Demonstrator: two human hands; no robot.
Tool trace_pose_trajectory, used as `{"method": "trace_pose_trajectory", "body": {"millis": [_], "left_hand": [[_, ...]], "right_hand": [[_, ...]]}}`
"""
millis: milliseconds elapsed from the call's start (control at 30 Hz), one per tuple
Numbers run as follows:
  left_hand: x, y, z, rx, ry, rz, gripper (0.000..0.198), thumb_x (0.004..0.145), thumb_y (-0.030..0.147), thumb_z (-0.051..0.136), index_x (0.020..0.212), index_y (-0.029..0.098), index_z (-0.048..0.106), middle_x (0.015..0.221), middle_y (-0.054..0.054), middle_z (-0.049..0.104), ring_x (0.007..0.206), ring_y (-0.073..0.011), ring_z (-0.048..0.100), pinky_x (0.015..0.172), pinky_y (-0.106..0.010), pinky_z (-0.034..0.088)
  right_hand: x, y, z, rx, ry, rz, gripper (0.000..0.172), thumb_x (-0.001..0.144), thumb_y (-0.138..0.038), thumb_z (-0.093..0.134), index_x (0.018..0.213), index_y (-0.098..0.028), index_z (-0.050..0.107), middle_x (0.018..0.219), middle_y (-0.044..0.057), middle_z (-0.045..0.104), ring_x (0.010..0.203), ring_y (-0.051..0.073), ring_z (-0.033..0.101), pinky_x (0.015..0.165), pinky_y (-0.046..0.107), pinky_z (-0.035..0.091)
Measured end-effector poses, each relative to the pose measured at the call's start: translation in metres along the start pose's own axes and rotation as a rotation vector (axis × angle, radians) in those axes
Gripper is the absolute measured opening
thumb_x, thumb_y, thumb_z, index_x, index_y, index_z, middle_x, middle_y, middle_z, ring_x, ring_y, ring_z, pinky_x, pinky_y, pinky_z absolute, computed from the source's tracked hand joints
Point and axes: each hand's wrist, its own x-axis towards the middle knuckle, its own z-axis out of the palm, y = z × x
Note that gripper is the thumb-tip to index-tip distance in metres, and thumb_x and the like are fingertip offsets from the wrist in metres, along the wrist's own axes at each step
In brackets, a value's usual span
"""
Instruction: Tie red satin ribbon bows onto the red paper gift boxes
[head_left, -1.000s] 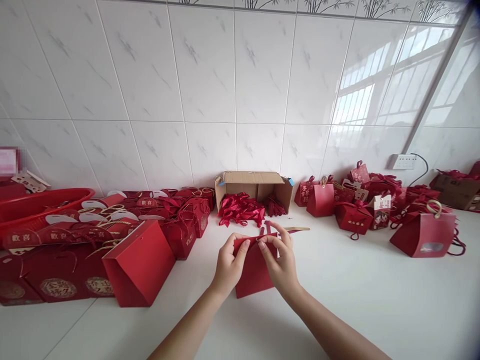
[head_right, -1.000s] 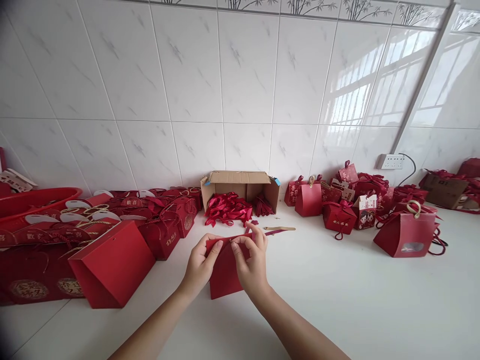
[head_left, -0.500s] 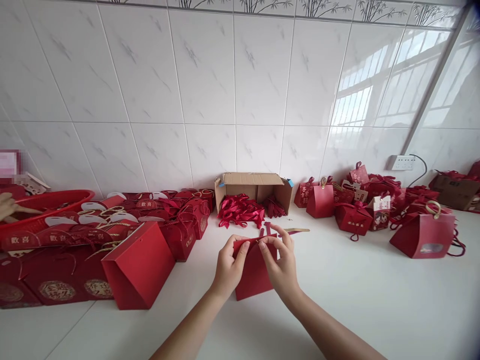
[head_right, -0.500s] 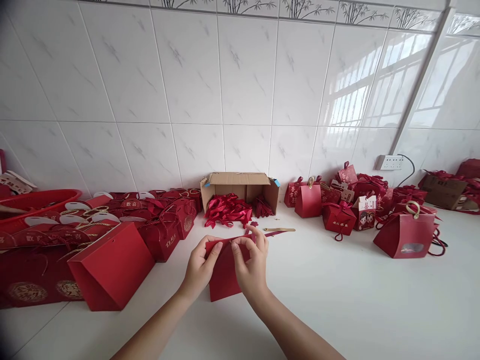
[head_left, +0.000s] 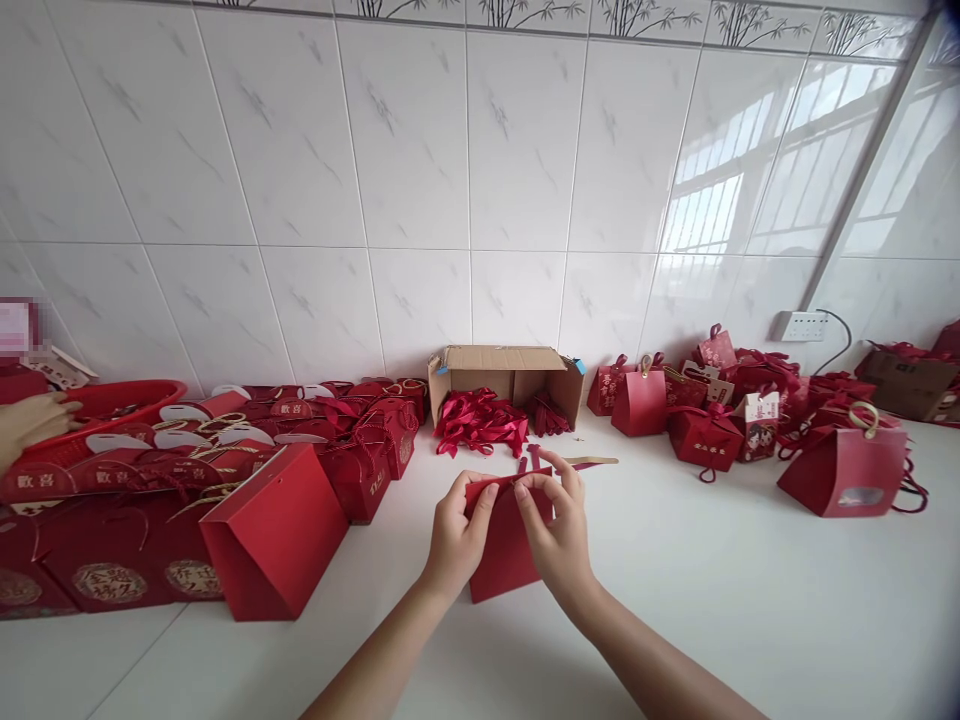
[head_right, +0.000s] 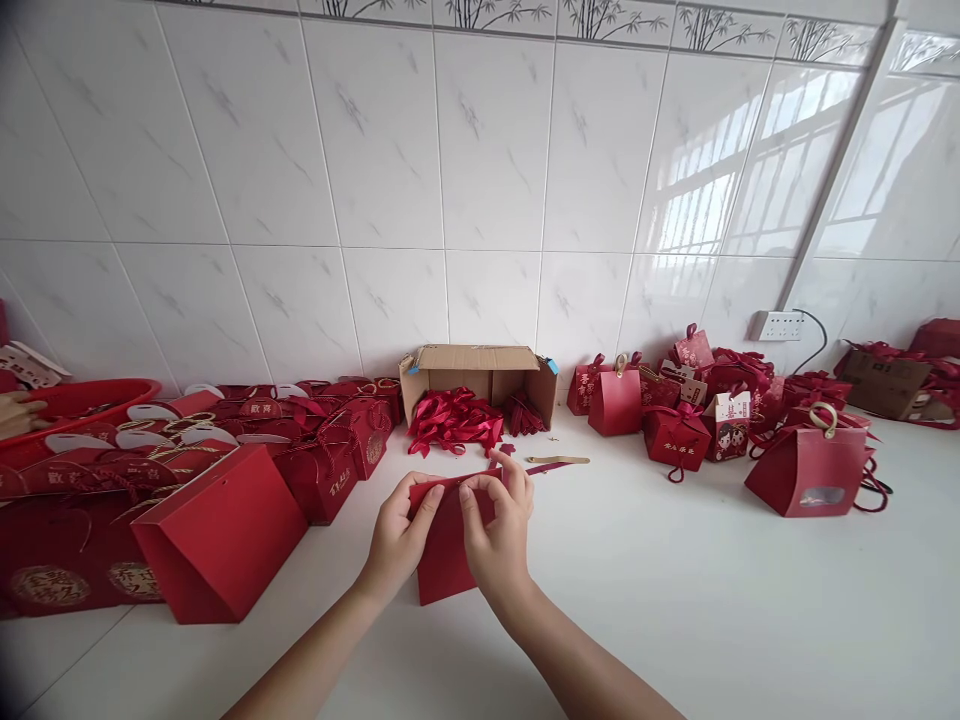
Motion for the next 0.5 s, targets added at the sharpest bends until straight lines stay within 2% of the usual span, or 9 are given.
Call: {"method": "trace_pose_trajectory", "body": {"millis": [233,367,433,500], "left_hand": [[-0.003,0.002,0.0,0.009,-0.001,0.004,0.021,0.09,0.039,0.046,0.086,0.02,0.054,0.081,-0.002,0.062,0.078,-0.0161,0.059,0.071,-0.026,0.047],[0.0,0.001,0.003,0.032,-0.001,0.033,0.021,0.09,0.038,0.046,0.087,0.02,0.055,0.082,-0.002,0.063,0.078,-0.016,0.06,0.073,-0.027,0.048],[0.002,0.004,0.001,0.047,-0.036,0.032,0.022,0.091,0.039,0.044,0.087,0.02,0.055,0.082,-0.003,0.064,0.078,-0.0167,0.061,0.073,-0.029,0.049],[-0.001,0.01,-0.004,0.094,-0.047,0.041,0.022,0.09,0.039,0.044,0.093,0.021,0.056,0.093,-0.006,0.066,0.089,-0.0197,0.062,0.081,-0.033,0.05]], "right_hand": [[0.0,-0.005,0.001,0.029,0.003,0.023,0.016,0.086,-0.034,0.053,0.081,-0.022,0.062,0.127,0.01,0.046,0.121,0.028,0.039,0.099,0.051,0.031],[0.005,-0.001,0.003,0.07,-0.016,-0.018,0.014,0.086,-0.031,0.052,0.081,-0.022,0.06,0.126,0.01,0.045,0.122,0.028,0.04,0.099,0.049,0.033],[0.009,0.005,0.002,0.108,-0.048,-0.066,0.012,0.087,-0.029,0.052,0.08,-0.021,0.058,0.12,0.01,0.047,0.119,0.026,0.044,0.097,0.045,0.037],[0.013,0.011,0.002,0.131,-0.064,-0.108,0.011,0.087,-0.027,0.051,0.08,-0.021,0.057,0.108,0.009,0.049,0.109,0.023,0.049,0.092,0.041,0.041]]}}
